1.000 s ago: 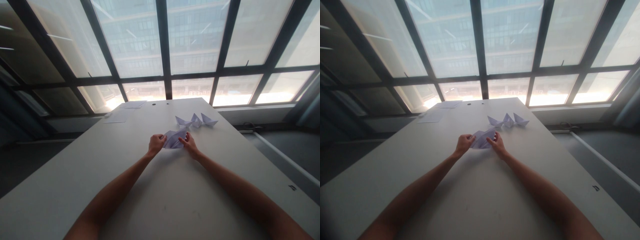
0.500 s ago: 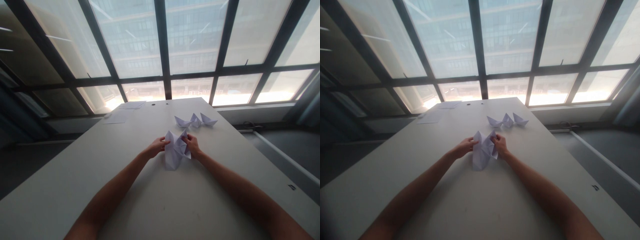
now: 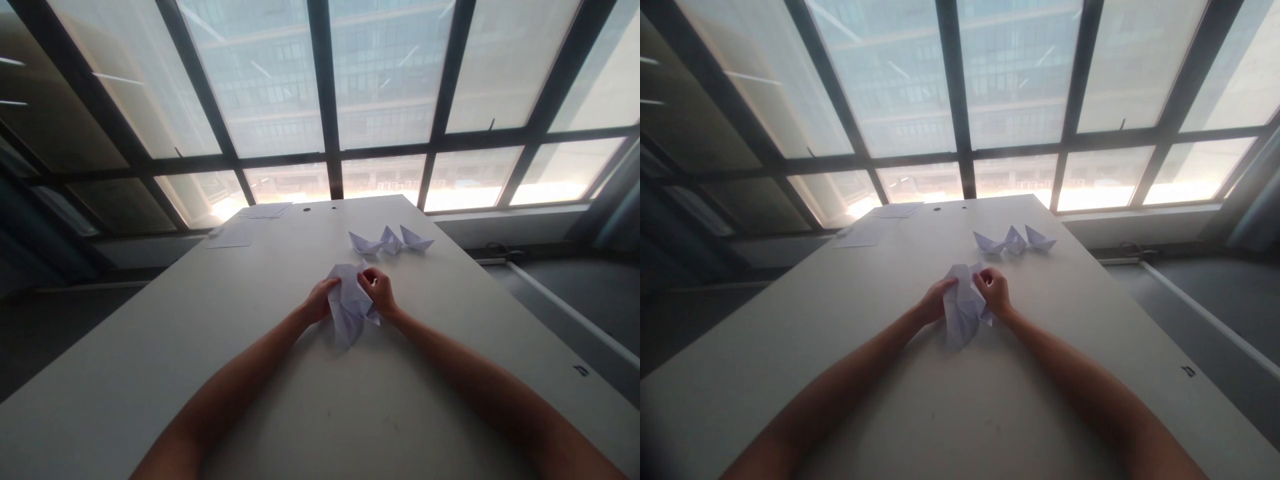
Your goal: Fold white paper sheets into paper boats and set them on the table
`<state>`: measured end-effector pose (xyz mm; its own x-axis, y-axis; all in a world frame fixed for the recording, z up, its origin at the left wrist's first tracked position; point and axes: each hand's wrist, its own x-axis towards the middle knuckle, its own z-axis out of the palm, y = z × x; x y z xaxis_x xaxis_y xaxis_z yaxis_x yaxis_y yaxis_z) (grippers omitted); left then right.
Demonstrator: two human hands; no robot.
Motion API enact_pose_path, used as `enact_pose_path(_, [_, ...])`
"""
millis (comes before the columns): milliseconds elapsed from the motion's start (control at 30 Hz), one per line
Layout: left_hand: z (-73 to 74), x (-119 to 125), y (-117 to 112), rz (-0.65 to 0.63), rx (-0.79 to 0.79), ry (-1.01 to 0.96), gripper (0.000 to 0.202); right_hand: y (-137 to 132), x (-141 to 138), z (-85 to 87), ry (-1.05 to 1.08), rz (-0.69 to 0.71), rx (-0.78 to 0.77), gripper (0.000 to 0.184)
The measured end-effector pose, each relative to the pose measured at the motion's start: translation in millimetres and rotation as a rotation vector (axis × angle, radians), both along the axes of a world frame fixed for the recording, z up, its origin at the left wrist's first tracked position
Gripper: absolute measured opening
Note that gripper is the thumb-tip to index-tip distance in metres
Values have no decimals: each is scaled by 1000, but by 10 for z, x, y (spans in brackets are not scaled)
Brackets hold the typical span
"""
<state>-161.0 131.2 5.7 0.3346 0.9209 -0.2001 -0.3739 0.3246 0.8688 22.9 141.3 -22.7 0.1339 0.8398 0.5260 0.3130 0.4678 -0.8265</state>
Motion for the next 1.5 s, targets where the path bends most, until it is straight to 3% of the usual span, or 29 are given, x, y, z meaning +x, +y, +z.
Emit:
enact_pose_path(133, [-6,-21,-9,-35,-10,-23,31,-8,-35,-26,141,182,-121,26])
enact_pose_path(233, [7,-63,23,-39,-20,-28,30,32,-7,-51,245,229,-195,24])
enact_pose_path(433, [115,-295,210,7,-22,-4,23,197,177,-74,407,-126,-333,29])
enact_pose_path(567, [152,-558,391,153,79,69,13,317,338,-116,378,-194,-349,34])
enact_pose_path(667, [148,-735,484,150,91,184,11,373,417,-135,315,-222,-344,34])
enact_pose_path(867, [190,-1015,555,46,156,564,30,418,576,-60,148,-186,-279,26])
enact_pose_path(933, [224,-1058,557,124,244,741,38,427,628,-47,54,-172,-253,25])
enact_pose_path(1033, [280,-970,495,325,505,1022,54,434,654,-75,-147,-196,-217,24])
enact_pose_path(1100, [300,-800,402,348,647,1048,56,434,639,-112,-225,-197,-218,24])
enact_pose_path(1200, [253,-483,229,-27,939,977,40,434,614,-152,-227,-128,-253,26])
enact_pose_path(1333, [66,-241,66,-377,1057,1096,47,443,631,-153,-196,-80,-308,29])
enact_pose_path(1500, [-37,-215,-47,-583,1100,1263,58,464,637,-120,-121,-13,-370,29])
